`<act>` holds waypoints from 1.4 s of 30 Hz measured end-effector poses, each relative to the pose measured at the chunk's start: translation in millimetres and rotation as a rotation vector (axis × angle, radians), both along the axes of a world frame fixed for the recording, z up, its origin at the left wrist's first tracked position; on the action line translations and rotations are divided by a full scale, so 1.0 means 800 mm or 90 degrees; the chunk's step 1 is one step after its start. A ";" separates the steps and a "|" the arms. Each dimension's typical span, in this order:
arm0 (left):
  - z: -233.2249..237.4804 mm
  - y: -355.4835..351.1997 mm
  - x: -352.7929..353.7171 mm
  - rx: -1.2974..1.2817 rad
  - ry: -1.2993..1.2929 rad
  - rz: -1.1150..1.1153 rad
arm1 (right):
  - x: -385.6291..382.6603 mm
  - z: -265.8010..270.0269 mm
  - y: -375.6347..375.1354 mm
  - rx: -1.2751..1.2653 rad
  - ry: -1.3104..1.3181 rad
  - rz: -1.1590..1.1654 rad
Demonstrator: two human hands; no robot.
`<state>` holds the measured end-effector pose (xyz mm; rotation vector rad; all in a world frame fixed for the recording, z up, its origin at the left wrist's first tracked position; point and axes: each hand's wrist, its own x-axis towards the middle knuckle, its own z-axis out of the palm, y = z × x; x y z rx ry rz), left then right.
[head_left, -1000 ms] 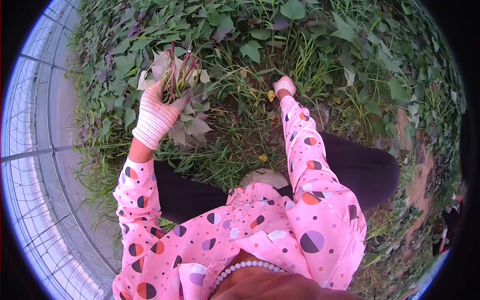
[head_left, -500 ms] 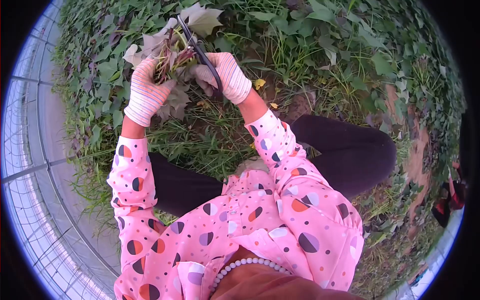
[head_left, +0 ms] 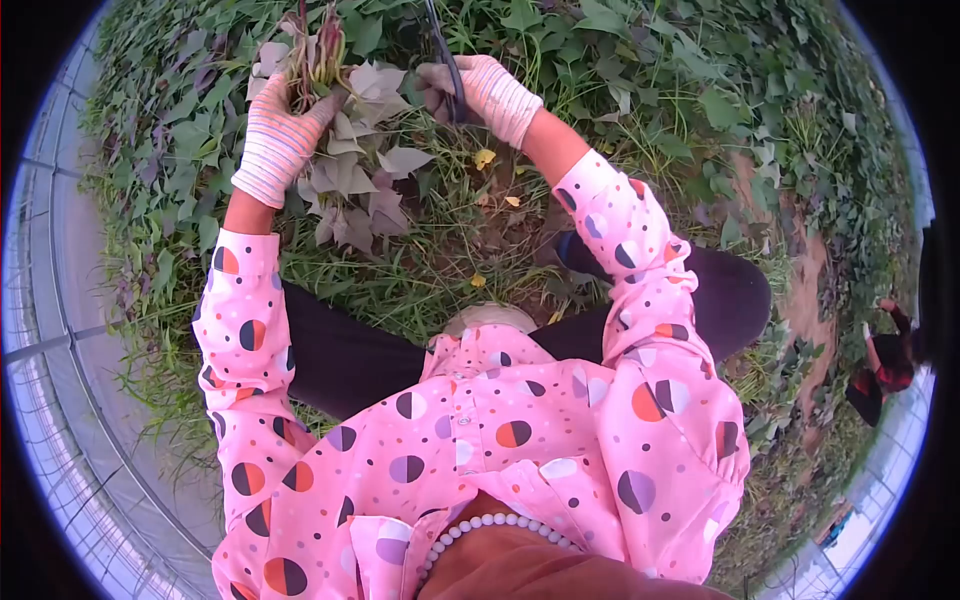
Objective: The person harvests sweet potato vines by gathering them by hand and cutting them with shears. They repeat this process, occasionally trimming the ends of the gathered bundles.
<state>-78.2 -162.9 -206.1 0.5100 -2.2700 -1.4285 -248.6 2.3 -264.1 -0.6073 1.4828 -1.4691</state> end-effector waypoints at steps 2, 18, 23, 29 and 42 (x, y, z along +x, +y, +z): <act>0.015 -0.017 0.016 0.082 0.051 0.044 | -0.061 -0.016 0.018 0.183 0.234 0.065; -0.123 0.103 0.007 -0.237 -0.538 -0.393 | -0.190 -0.282 0.207 0.689 0.492 0.339; -0.197 0.165 -0.106 -0.362 -0.426 -0.571 | -0.104 -0.316 0.165 0.599 0.432 0.187; -0.331 0.147 -0.251 -0.478 -0.542 -0.450 | -0.131 -0.325 0.217 0.531 0.421 0.106; -0.363 0.138 -0.132 -0.501 -0.485 -0.257 | -0.105 -0.320 0.333 0.353 -0.094 -0.216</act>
